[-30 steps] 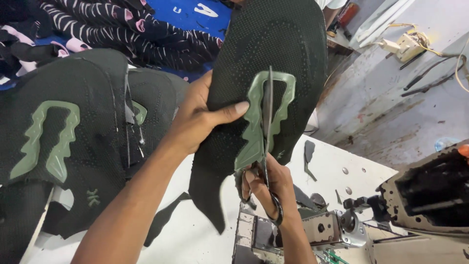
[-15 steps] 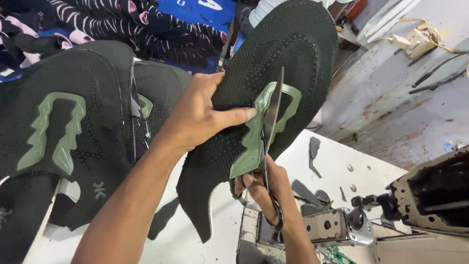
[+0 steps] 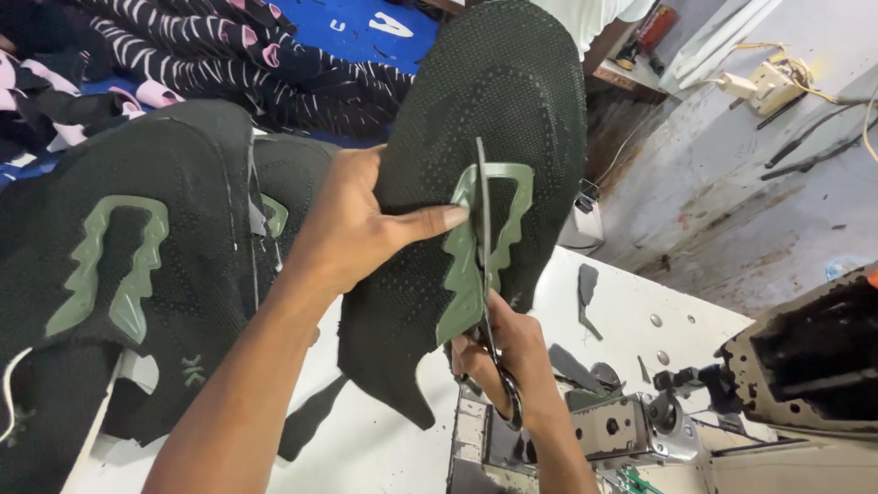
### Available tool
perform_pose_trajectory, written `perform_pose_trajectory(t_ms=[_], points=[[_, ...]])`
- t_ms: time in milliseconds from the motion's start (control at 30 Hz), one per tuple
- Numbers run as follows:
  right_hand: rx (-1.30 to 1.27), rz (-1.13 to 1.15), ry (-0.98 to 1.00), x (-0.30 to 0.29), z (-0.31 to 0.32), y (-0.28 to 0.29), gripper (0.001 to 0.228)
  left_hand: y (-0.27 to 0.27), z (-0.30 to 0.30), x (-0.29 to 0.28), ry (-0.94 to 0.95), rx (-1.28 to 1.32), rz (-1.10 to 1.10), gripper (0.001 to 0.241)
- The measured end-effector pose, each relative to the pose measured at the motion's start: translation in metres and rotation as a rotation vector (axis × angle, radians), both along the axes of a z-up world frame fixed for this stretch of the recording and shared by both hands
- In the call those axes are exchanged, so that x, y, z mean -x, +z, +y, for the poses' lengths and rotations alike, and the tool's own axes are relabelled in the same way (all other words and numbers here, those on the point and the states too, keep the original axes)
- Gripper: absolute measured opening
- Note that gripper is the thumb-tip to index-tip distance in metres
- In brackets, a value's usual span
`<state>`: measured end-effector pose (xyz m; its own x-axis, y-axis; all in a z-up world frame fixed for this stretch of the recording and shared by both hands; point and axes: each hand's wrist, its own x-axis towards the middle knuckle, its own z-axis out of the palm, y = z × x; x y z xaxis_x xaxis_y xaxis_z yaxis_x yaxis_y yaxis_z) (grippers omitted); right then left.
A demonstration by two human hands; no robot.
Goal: Trimming excess material from the eyelet area of fabric shoe upper components using scissors.
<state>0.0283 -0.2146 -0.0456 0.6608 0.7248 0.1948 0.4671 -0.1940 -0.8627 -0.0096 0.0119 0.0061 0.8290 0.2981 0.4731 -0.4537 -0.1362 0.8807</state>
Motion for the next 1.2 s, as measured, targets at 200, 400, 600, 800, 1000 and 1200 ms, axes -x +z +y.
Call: perform_pose_trajectory(t_ms=[200,400,600,800,1000,1200], points=[[-0.114,-0.085,0.002,-0.016,-0.022,-0.044,0.031,-0.014,-0.021,-0.014,-0.072,0.101,0.017,0.023],[-0.149,-0.133,0.022,-0.019,-0.020,-0.041,0.034,-0.021,-0.022,-0.023,-0.165,0.210,0.028,0.018],[-0.081,-0.127,-0.115,-0.014,-0.015,-0.041,0.026,-0.021,-0.020,-0.022,-0.174,0.268,0.044,0.017],[-0.118,0.015,0.109,-0.010,-0.018,-0.023,0.045,-0.022,-0.009,-0.020,-0.212,0.208,0.156,0.020],[-0.110,-0.050,0.031,-0.013,-0.011,-0.025,0.048,-0.016,-0.012,-0.017,-0.247,0.295,0.133,0.023],[-0.038,-0.111,0.064,-0.018,-0.013,-0.010,0.051,-0.022,-0.005,-0.019,-0.151,0.148,0.096,0.029]])
